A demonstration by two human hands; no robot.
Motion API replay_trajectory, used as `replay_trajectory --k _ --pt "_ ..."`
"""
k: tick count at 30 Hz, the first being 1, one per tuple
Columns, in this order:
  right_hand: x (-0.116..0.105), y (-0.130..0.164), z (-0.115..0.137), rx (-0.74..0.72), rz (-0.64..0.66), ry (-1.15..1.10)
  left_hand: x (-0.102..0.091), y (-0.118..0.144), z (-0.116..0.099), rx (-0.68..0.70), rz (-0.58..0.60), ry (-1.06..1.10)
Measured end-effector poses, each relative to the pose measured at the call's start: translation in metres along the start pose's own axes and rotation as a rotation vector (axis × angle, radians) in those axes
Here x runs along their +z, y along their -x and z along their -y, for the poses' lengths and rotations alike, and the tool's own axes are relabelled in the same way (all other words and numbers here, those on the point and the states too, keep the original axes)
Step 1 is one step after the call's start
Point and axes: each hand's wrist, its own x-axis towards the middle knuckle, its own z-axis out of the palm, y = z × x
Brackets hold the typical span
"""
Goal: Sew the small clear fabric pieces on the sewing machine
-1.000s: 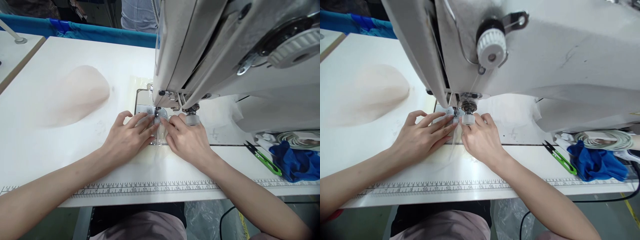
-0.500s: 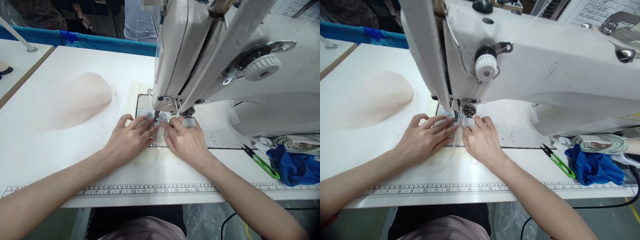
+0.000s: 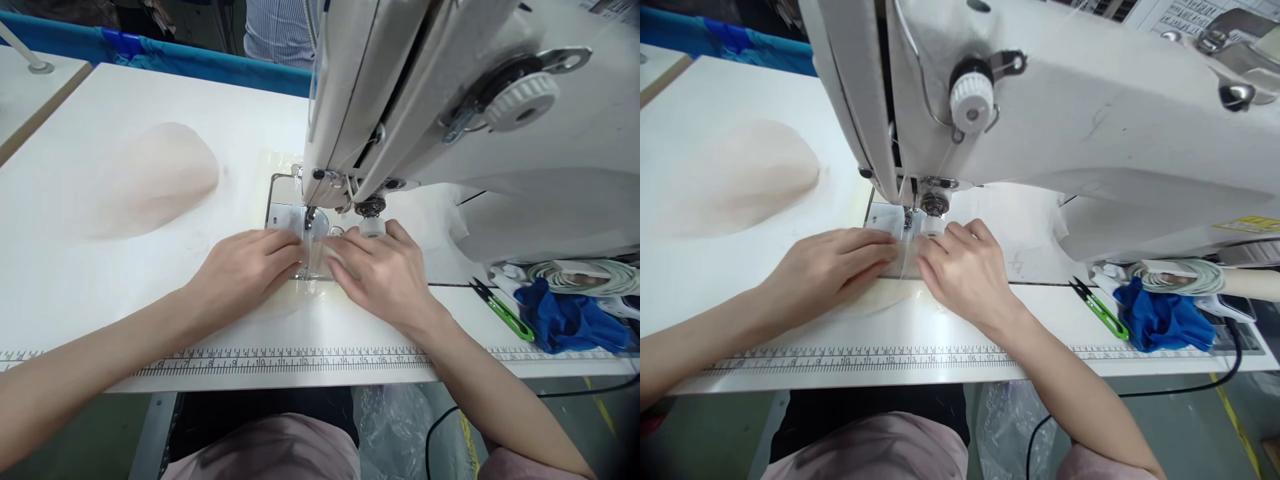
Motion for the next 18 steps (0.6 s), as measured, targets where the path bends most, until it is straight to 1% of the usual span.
replay_trajectory --k 2,3,4,5,6,9,10,12,15,16,18 --pt "-0.012 0.002 0.000 -0.031 0.161 -0.185 -0.013 0.004 -0.008 -0.034 0.149 0.105" --pt "-0.016 0.003 -0.001 -0.037 0.244 -0.251 -0.018 0.006 -0.012 -0.025 0.219 0.114" --pt "-0.018 0.003 -0.002 -0.032 0.300 -0.300 -0.020 0.007 -0.015 -0.011 0.271 0.095" --pt "-0.019 0.003 -0.002 -0.015 0.330 -0.338 -0.020 0.008 -0.017 -0.001 0.296 0.051" --pt "-0.019 0.002 -0.003 0.010 0.334 -0.372 -0.017 0.008 -0.018 0.004 0.296 -0.005" --pt "-0.015 0.000 -0.004 0.107 0.285 -0.495 -0.002 0.002 -0.012 -0.015 0.243 -0.110" --pt "-0.013 -0.001 -0.004 0.134 0.268 -0.531 0.003 -0.002 -0.009 -0.025 0.230 -0.102" --pt "-0.010 -0.002 -0.003 0.158 0.241 -0.573 0.009 -0.011 -0.001 -0.051 0.239 -0.012" --pt "-0.004 -0.001 -0.002 0.122 0.206 -0.542 0.008 -0.022 0.005 -0.147 0.287 0.189" --pt "-0.002 -0.001 -0.001 0.115 0.174 -0.510 0.005 -0.025 0.006 -0.198 0.291 0.242" --pt "0.003 0.000 -0.001 0.124 0.052 -0.449 -0.001 -0.029 0.007 -0.287 0.273 0.309"
